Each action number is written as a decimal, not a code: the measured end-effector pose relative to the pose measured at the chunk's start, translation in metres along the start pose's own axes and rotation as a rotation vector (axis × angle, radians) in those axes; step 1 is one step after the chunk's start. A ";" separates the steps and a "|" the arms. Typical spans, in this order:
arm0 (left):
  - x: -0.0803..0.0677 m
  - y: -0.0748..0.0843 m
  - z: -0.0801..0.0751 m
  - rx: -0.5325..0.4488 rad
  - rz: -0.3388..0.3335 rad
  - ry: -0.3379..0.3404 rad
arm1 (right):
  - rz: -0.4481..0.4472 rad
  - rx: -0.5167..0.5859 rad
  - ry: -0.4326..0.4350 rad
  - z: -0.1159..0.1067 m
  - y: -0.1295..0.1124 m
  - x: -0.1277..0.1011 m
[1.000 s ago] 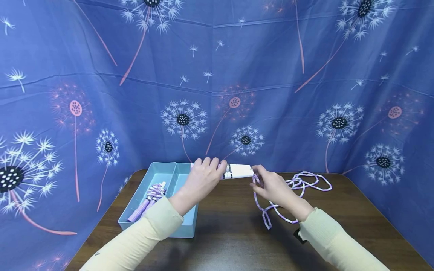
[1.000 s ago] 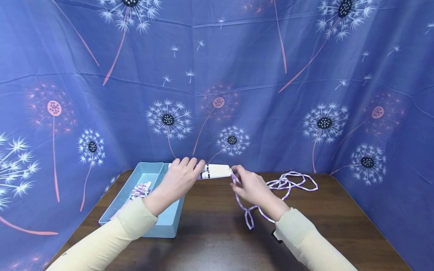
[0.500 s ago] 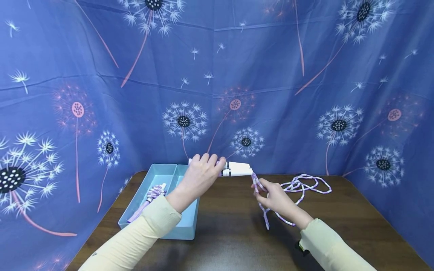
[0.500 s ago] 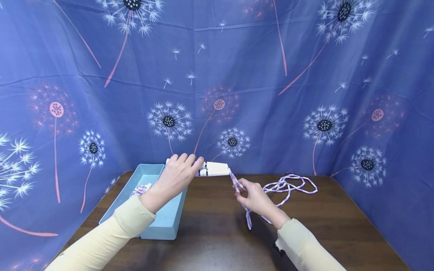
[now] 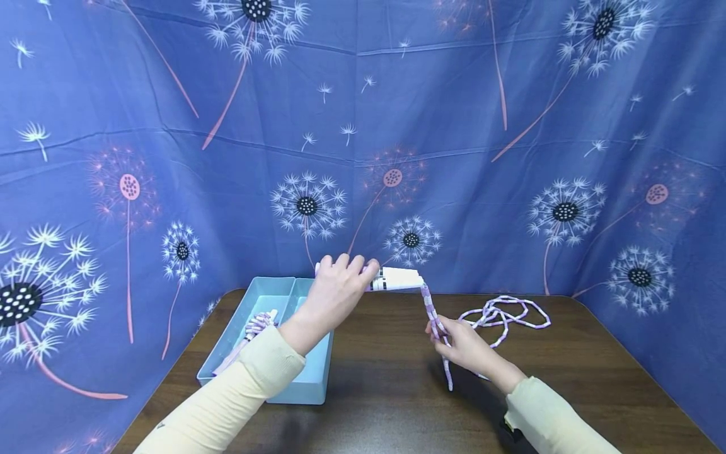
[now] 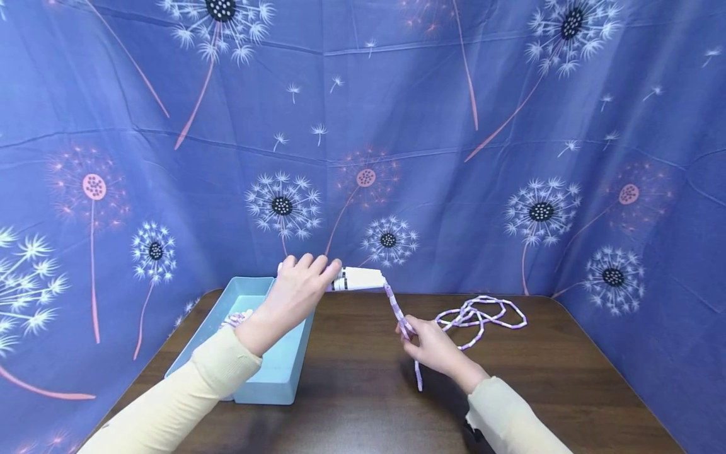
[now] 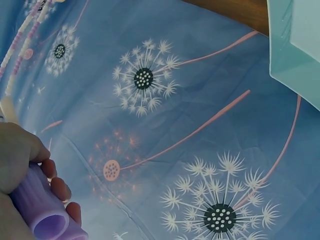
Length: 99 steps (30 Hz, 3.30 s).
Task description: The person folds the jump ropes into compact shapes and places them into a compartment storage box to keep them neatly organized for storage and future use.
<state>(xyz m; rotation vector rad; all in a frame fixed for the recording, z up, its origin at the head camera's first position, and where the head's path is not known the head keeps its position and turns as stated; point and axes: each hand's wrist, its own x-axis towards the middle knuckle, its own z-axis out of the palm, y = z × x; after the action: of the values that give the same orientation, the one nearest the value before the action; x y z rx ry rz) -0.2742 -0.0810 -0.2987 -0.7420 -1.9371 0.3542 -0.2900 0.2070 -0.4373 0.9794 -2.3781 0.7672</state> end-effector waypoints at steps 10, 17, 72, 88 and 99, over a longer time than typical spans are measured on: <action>-0.001 -0.006 0.000 -0.032 -0.105 -0.029 | 0.035 0.026 -0.048 0.004 0.007 -0.010; -0.005 -0.010 0.005 -0.014 -0.134 -0.003 | 0.039 0.001 -0.090 -0.003 0.000 -0.010; -0.014 -0.002 0.020 -0.083 -0.245 -0.196 | -0.067 -0.030 -0.057 -0.097 -0.070 0.067; -0.014 0.007 0.020 -0.114 -0.223 -0.223 | 0.020 -0.127 -0.381 -0.128 -0.097 0.086; -0.015 0.009 0.022 -0.117 -0.212 -0.209 | -0.046 -0.370 -0.349 -0.137 -0.104 0.081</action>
<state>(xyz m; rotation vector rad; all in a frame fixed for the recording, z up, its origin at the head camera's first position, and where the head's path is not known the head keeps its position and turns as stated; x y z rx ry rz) -0.2859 -0.0817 -0.3249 -0.5847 -2.2268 0.1957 -0.2389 0.1941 -0.2551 1.0685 -2.6460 0.1298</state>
